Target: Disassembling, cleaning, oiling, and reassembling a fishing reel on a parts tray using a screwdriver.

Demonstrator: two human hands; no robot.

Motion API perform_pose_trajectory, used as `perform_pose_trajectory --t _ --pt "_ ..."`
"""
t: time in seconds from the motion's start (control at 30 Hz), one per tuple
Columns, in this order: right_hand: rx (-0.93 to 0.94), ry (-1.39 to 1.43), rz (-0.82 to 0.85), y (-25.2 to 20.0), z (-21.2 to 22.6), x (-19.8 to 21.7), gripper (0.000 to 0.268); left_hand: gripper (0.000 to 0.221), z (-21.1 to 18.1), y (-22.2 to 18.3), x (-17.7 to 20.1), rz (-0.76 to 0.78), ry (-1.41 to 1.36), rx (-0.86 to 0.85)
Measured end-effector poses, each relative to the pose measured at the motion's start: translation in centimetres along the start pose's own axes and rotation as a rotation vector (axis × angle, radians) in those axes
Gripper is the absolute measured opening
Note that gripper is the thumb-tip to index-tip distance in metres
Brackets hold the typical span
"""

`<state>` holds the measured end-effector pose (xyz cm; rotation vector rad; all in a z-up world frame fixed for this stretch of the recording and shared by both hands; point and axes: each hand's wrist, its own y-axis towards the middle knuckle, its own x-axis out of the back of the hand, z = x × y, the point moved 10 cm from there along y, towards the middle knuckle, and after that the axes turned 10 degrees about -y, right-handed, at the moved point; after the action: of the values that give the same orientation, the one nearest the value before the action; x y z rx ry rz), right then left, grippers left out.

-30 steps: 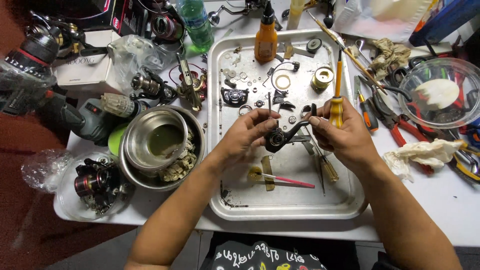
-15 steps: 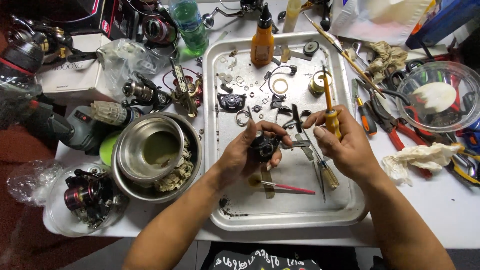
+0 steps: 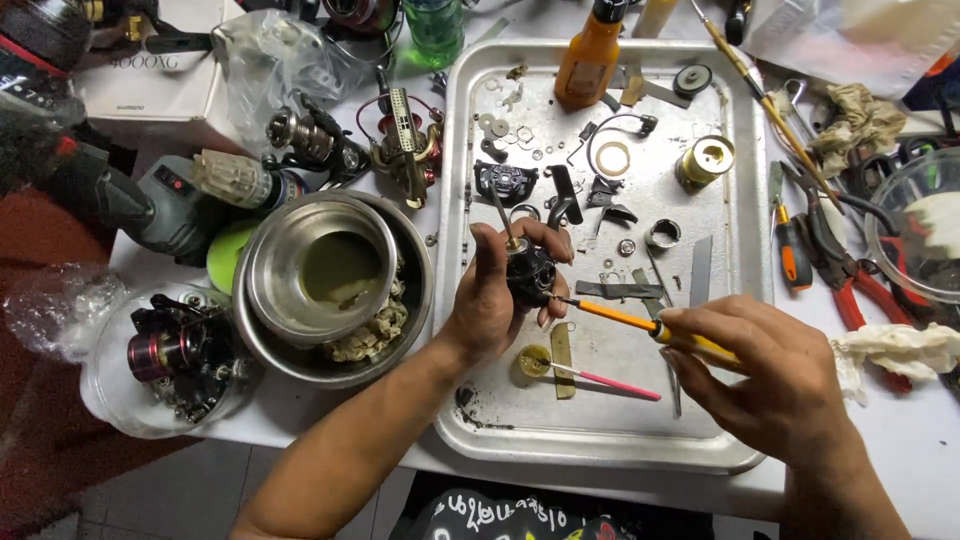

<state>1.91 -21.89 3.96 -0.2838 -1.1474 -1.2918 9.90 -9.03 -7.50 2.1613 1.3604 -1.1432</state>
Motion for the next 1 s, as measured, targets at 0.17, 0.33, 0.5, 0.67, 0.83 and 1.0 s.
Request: perform_pose_trajectory --t 0.17,0.33,0.5,0.67,0.83,1.0 --pt "0.044 -0.072 -0.006 0.2 0.7 0.3 0.029 0.07 0.0 -0.3 -0.4 0.048 0.091 -0.013" --pt "0.04 -0.111 -0.012 0.3 0.6 0.4 0.025 0.072 0.2 -0.2 -0.5 0.05 0.08 0.016" --pt "0.077 -0.114 -0.024 0.8 1.4 0.6 0.023 0.073 0.0 -0.5 -0.8 0.04 0.173 0.027" --pt "0.071 -0.124 -0.028 0.9 1.6 0.8 0.022 0.074 -0.1 -0.4 -0.7 0.054 0.229 -0.004" --pt "0.065 -0.139 -0.03 0.9 1.6 0.8 0.021 0.072 0.0 -0.3 -0.8 0.082 0.252 -0.024" --pt "0.085 -0.171 -0.041 1.2 2.0 0.9 0.017 0.073 -0.1 -0.3 -1.0 0.068 0.268 -0.012"
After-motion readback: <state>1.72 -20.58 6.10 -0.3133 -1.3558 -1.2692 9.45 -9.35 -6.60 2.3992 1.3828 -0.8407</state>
